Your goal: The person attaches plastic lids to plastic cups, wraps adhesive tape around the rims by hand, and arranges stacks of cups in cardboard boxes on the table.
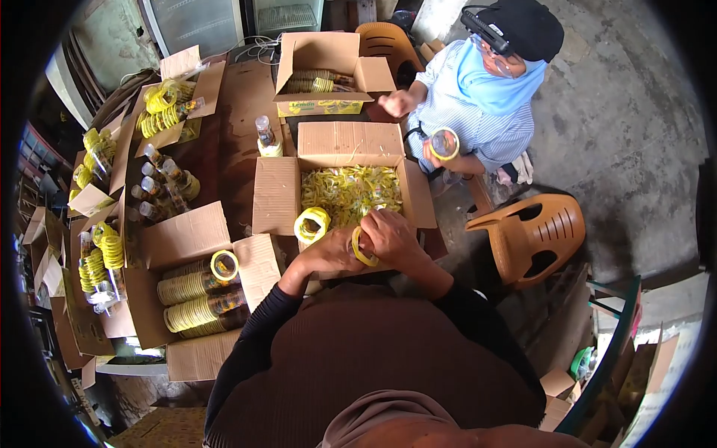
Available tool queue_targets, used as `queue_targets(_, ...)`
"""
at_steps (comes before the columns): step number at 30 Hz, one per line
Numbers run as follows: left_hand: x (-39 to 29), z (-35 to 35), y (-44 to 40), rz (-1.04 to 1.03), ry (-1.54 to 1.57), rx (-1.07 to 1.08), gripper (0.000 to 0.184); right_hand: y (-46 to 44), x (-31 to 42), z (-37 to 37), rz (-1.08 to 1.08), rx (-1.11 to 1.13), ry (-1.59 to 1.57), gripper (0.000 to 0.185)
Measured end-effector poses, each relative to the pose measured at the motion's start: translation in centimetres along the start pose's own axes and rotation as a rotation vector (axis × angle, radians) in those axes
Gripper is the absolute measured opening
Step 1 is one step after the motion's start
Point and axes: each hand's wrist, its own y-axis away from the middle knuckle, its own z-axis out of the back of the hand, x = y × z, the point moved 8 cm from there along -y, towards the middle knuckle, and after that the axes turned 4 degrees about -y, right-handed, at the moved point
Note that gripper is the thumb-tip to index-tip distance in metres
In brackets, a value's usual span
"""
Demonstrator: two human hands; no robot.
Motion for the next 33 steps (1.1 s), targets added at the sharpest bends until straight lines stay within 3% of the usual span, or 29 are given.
queue_targets(4,-0.2,-0.1,0.2,-0.074,-0.044,0.012,0.046,0.2,-0.6,-1.7,0.057,0.045,0.030,0.021)
queue_targets(10,0.4,0.3,0.0,-0.103,-0.283,-0.187,0.041,-0.4,-1.9,-2.0,-0.004,0.064,-0.192,0.017)
queue_targets(12,-0.3,0.7,0.1,-0.226,-0.288,-0.288,0.039,-0.5,-2.2,-2.1,-0.022,0.048,-0.233,0.017)
queue_targets(16,-0.7,0.2,0.0,-0.214,-0.387,-0.401,0.042,0.4,-4.7,-3.1,-0.240,-0.045,-0.363,0.015)
queue_targets(18,1.5,-0.5,-0.1,-0.029,-0.584,-0.423,0.042,1.3,-7.8,-2.9,-0.481,-0.189,-0.479,0.015)
queue_targets(19,-0.1,-0.2,0.2,-0.036,-0.553,-0.474,0.053,2.4,-11.4,-4.0,-0.551,-0.260,-0.488,0.017)
queue_targets(23,-0.7,0.1,1.2,-0.115,-0.502,-0.585,0.052,6.3,-18.9,-3.0,-0.610,-0.512,-0.457,0.021)
queue_targets(24,-0.8,0.3,1.3,-0.119,-0.508,-0.582,0.052,6.7,-19.4,-3.2,-0.610,-0.520,-0.460,0.021)
queue_targets(26,-1.2,0.9,1.5,-0.184,-0.420,-0.615,0.055,7.1,-20.0,-5.1,-0.613,-0.325,-0.492,0.020)
queue_targets(27,0.0,0.8,1.2,-0.081,-0.349,-0.522,0.068,7.2,-19.5,-5.1,-0.611,-0.330,-0.489,0.020)
queue_targets(28,0.4,0.7,1.4,-0.087,-0.351,-0.522,0.068,7.1,-18.7,-5.5,-0.630,-0.301,-0.524,0.019)
queue_targets(30,1.4,0.7,1.7,-0.136,-0.400,-0.583,0.086,6.7,-17.5,-6.4,-0.639,-0.282,-0.550,0.018)
queue_targets(31,2.8,0.5,1.1,-0.045,-0.296,-0.511,0.096,6.9,-17.8,-7.3,-0.721,-0.281,-0.590,0.018)
queue_targets(33,2.8,0.6,1.1,-0.047,-0.370,-0.548,0.088,6.9,-17.8,-8.7,-0.791,-0.308,-0.622,0.019)
